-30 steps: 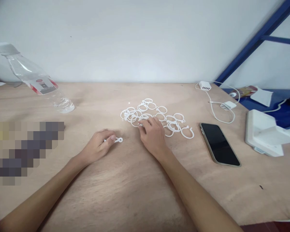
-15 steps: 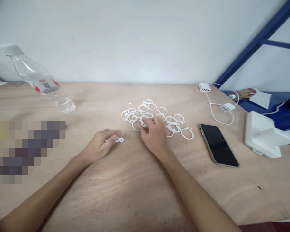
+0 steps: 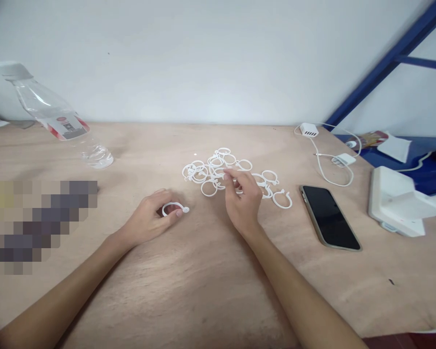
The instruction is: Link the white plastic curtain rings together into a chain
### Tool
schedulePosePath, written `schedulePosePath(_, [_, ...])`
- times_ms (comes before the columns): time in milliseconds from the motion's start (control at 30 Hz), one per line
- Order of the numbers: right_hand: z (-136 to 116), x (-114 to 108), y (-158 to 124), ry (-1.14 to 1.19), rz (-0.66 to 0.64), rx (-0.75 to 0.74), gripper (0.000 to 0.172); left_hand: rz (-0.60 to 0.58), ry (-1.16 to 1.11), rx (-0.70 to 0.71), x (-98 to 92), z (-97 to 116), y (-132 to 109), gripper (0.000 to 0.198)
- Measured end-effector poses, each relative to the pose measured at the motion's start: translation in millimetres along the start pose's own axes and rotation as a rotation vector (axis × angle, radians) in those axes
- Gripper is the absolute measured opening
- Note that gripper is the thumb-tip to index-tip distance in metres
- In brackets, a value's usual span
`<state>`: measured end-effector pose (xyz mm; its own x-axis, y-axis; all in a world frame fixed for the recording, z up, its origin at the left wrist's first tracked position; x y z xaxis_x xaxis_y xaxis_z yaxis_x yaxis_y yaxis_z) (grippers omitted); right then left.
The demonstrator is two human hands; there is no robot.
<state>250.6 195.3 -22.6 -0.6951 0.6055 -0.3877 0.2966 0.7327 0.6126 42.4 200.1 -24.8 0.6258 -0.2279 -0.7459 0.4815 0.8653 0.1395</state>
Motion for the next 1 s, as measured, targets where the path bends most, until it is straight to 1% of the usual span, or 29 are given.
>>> schedulePosePath(100, [-7, 7, -8, 0.112, -0.090, 0.055, 0.018, 0.025, 0.030, 0.094, 0.7, 2, -1, 0.016])
schedulePosePath(200, [-17, 15, -18, 0.190, -0.214, 0.053, 0.016, 0.035, 0.030, 0.109, 1.4, -1, -3, 0.014])
schedulePosePath(267, [-24, 18, -23, 0.234, -0.282, 0.021, 0.017, 0.041, 0.024, 0.106, 0.9, -3, -4, 0.022])
schedulePosePath(367, [-31, 22, -29, 0.265, -0.362, -0.031, 0.018, 0.088, 0.003, 0.073, -2.5, -5, -4, 0.037])
schedulePosePath(433, [-33, 25, -33, 0.288, -0.418, -0.034, 0.018, 0.102, 0.002, 0.031, -4.0, -5, -3, 0.037])
schedulePosePath(500, [-35, 27, -36, 0.335, -0.472, -0.008, 0.020, 0.067, 0.033, 0.013, -3.2, -4, -2, 0.034])
schedulePosePath(567, [-37, 29, -39, 0.393, -0.514, 0.026, 0.021, 0.014, 0.058, 0.031, -0.9, -3, -2, 0.031])
schedulePosePath(667, [-36, 31, -40, 0.485, -0.539, 0.131, 0.021, -0.015, 0.032, 0.054, 1.2, -4, -2, 0.030])
schedulePosePath(800, [-29, 32, -37, 0.527, -0.512, 0.322, 0.024, 0.023, -0.028, -0.003, -0.5, -10, -3, 0.033])
schedulePosePath(900, [-25, 34, -34, 0.529, -0.525, 0.385, 0.026, 0.000, -0.081, -0.057, -1.7, -10, -2, 0.036])
schedulePosePath(1000, [-24, 36, -32, 0.529, -0.555, 0.400, 0.026, -0.008, -0.126, -0.098, -3.4, -9, -1, 0.036])
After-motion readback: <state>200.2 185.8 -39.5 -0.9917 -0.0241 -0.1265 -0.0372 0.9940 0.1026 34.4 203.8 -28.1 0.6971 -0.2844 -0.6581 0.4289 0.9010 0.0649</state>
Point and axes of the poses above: each hand's wrist, its own y-axis towards the middle knuckle, its own x-axis out of the palm, z = x × y, the point moved 4 cm from there along y, towards the middle knuckle, and after that the axes turned 2 degrees about -x, right-handed, at the moved point
